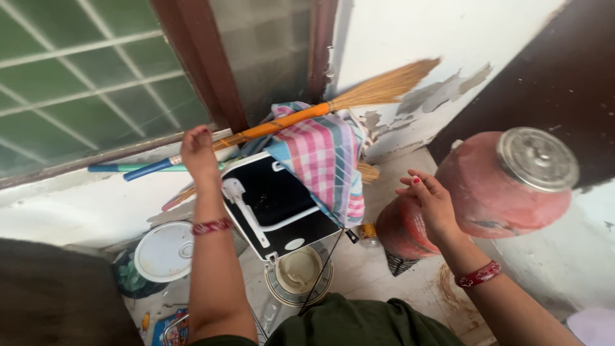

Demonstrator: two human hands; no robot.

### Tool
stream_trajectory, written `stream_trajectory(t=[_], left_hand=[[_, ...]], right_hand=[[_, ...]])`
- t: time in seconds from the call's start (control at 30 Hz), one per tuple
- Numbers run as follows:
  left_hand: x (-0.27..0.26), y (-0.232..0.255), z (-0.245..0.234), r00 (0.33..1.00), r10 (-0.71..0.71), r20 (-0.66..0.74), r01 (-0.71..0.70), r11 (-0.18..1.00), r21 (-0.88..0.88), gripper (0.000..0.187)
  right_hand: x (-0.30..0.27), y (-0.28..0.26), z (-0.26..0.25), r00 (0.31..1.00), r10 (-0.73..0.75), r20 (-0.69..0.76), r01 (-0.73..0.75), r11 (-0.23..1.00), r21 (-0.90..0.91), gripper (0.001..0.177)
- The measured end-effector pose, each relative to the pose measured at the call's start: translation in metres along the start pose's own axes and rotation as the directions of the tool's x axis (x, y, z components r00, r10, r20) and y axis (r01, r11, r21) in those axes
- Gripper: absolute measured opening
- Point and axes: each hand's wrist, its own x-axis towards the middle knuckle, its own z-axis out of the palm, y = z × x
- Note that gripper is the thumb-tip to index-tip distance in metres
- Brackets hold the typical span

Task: The person wipes a white container with a cloth, moves a white stand and a large clay pot, and sweeps the floor and walls of a balcony using a broom.

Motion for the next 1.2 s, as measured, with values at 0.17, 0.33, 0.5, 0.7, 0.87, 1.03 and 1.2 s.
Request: stream_trajectory(t=[0.17,0.33,0.5,0.7,0.87,1.03,1.2], left_hand=[[0.063,-0.007,-0.044,0.973,-0.211,0.097,-0.055,0.194,0.980,0.055],[0.087,-0.032,-0.066,0.904,-0.424,0.052,-0.216,-0.349,0.912,0.065],[0.075,-0.003,-0.083,0.892,-0.359,0.274,-0.329,-0.101,0.939,0.034],[0.023,0.123,-0.023,0.739,0.208,0.641,-0.591,-0.255,0.765,0.018],[-0.017,0.214,0.045,0.552,0.416,0.723,-0.642,-0.341,0.687,0.025],[-0.058,0.270,0.111,0.412,0.550,0.727,-0.735,-0.271,0.622,0.034],[-0.095,0.292,0.192,0.266,0.659,0.703,-0.894,-0.105,0.436,0.027]], right_hand=[[0.020,-0.011,0.050,0.994,-0.028,0.102,0.035,0.997,-0.069,0.034],[0.029,-0.010,0.075,0.967,-0.083,0.241,0.114,0.986,-0.118,0.032],[0.024,-0.012,0.068,0.970,-0.072,0.233,0.115,0.977,-0.178,0.030],[0.009,-0.028,0.041,0.976,-0.120,0.181,0.163,0.956,-0.242,0.031],[-0.019,-0.053,0.011,0.955,-0.249,0.161,0.285,0.924,-0.257,0.032],[-0.058,-0.088,-0.030,0.954,-0.298,0.046,0.297,0.903,-0.309,0.037],[-0.102,-0.132,-0.076,0.723,-0.689,0.049,0.597,0.587,-0.547,0.041]])
